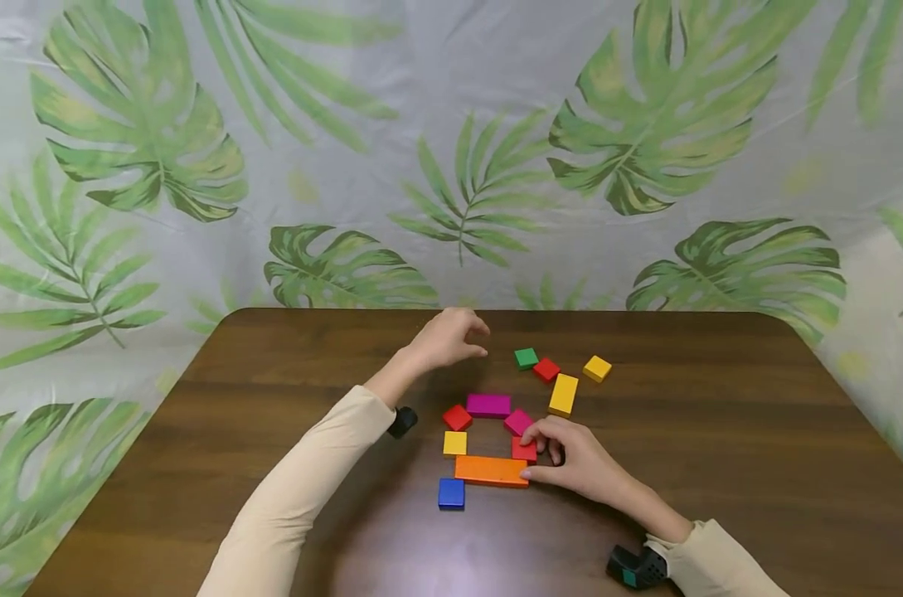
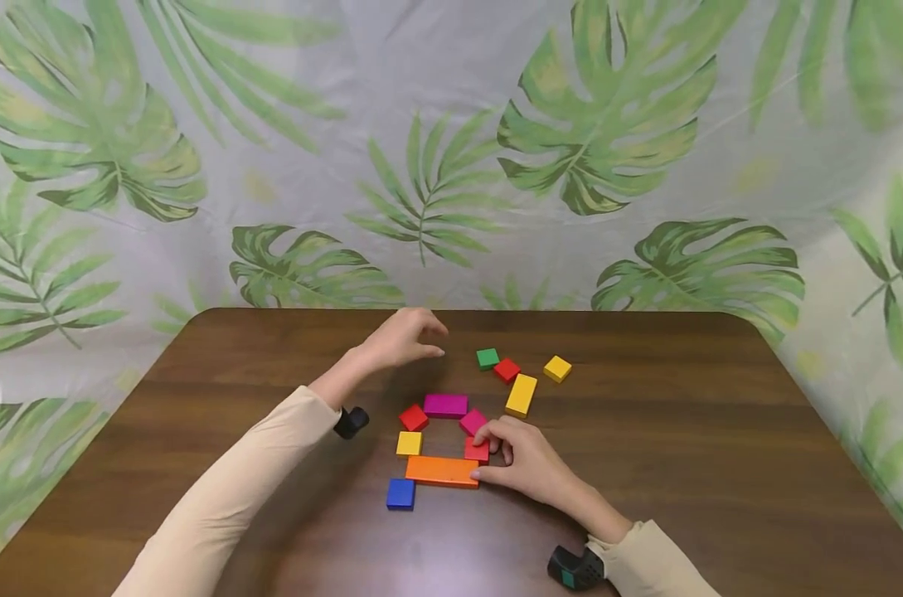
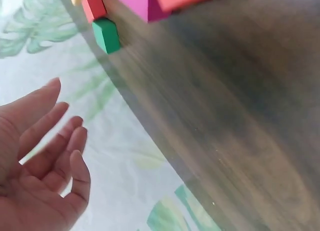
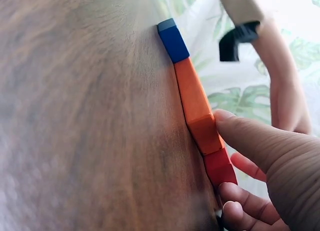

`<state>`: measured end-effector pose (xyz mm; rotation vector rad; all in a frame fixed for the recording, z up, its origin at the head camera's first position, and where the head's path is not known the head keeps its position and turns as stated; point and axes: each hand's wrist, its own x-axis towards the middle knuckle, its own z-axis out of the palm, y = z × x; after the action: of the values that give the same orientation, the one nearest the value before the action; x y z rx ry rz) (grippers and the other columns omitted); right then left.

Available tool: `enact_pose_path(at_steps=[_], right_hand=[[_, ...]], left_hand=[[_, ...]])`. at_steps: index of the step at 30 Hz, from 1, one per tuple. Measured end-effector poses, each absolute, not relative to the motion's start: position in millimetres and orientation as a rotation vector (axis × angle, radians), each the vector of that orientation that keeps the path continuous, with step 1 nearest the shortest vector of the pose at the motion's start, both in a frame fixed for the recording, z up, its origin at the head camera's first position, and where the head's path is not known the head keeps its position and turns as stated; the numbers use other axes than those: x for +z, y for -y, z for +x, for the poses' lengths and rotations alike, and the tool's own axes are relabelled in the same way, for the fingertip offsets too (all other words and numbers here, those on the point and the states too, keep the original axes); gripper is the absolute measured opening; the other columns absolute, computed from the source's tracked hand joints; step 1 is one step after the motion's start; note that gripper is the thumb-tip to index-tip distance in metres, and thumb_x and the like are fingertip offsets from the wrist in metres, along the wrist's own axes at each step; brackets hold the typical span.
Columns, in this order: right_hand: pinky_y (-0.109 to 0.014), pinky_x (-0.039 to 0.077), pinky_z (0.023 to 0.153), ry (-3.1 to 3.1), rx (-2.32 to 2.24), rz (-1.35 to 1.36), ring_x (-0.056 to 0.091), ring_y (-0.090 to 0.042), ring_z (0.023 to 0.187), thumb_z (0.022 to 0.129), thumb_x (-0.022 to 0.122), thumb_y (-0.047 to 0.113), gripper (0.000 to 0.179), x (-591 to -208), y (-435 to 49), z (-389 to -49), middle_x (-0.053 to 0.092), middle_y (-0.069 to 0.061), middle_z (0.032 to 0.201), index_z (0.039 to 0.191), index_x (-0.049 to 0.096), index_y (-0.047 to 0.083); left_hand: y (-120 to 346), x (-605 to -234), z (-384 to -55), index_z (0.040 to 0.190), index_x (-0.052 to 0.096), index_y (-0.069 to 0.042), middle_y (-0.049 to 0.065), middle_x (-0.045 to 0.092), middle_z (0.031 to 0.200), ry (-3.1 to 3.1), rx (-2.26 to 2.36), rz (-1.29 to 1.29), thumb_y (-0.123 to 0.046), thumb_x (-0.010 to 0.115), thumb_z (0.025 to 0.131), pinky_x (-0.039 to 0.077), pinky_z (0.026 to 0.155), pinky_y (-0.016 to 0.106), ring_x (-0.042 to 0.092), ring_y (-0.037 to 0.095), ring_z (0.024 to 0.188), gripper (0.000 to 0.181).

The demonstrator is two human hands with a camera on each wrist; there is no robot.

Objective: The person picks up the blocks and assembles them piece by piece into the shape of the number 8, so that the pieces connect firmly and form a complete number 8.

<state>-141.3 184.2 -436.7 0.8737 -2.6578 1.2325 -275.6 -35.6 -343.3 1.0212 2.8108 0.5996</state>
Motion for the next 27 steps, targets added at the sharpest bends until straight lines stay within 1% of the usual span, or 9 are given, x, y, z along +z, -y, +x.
enact_pose_path(at_steps=[5, 10, 16, 22, 27], right_hand=[[-0.015, 0.038, 0.055, 2.677, 1.242, 0.859, 0.041, -0.002, 0.058, 0.072, 0.080, 0.030, 0.029, -436.5, -184.7, -140.9, 0.054, 0.003, 0.076, 0.091, 0.062, 0.018], [-0.015, 0.038, 0.055, 2.682, 1.269, 0.863, 0.042, -0.004, 0.058, 0.073, 0.079, 0.032, 0.029, -437.7, -185.8, -141.7, 0.054, 0.002, 0.077, 0.092, 0.062, 0.018], [-0.015, 0.038, 0.055, 2.685, 1.271, 0.860, 0.041, -0.003, 0.058, 0.073, 0.079, 0.031, 0.029, -438.8, -185.5, -141.1, 0.053, 0.003, 0.077, 0.092, 0.062, 0.019], [-0.015, 0.038, 0.056, 2.698, 1.266, 0.854, 0.041, -0.002, 0.059, 0.074, 0.079, 0.032, 0.030, -438.5, -186.1, -141.3, 0.053, 0.002, 0.078, 0.094, 0.061, 0.019], [-0.015, 0.037, 0.055, 2.676, 1.275, 0.858, 0.040, -0.003, 0.058, 0.073, 0.079, 0.030, 0.029, -438.0, -186.3, -140.9, 0.052, 0.002, 0.077, 0.092, 0.061, 0.019]], left_hand=[[17.4, -345.7, -296.5, 0.117, 0.065, -0.004, 0.009, 0.066, 0.118, -2.761, 0.500, 1.056, -0.018, 0.069, 0.084, 0.049, 0.093, 0.036, 0.060, 0.026, 0.112, 0.036], [-1.9, -350.3, -307.3, 0.118, 0.065, -0.004, 0.009, 0.065, 0.121, -2.708, 0.437, 1.084, -0.019, 0.070, 0.084, 0.047, 0.097, 0.035, 0.057, 0.025, 0.117, 0.037], [-22.6, -358.9, -314.8, 0.119, 0.065, -0.006, 0.008, 0.065, 0.122, -2.662, 0.392, 1.072, -0.020, 0.071, 0.083, 0.049, 0.093, 0.032, 0.060, 0.022, 0.112, 0.039], [-34.6, -360.7, -317.5, 0.118, 0.065, -0.007, 0.006, 0.066, 0.121, -2.637, 0.335, 1.047, -0.022, 0.072, 0.082, 0.050, 0.092, 0.030, 0.060, 0.020, 0.111, 0.040], [-40.7, -360.8, -317.6, 0.116, 0.067, -0.009, 0.005, 0.068, 0.113, -2.618, 0.259, 1.072, -0.024, 0.075, 0.079, 0.051, 0.087, 0.028, 0.063, 0.017, 0.103, 0.040]])
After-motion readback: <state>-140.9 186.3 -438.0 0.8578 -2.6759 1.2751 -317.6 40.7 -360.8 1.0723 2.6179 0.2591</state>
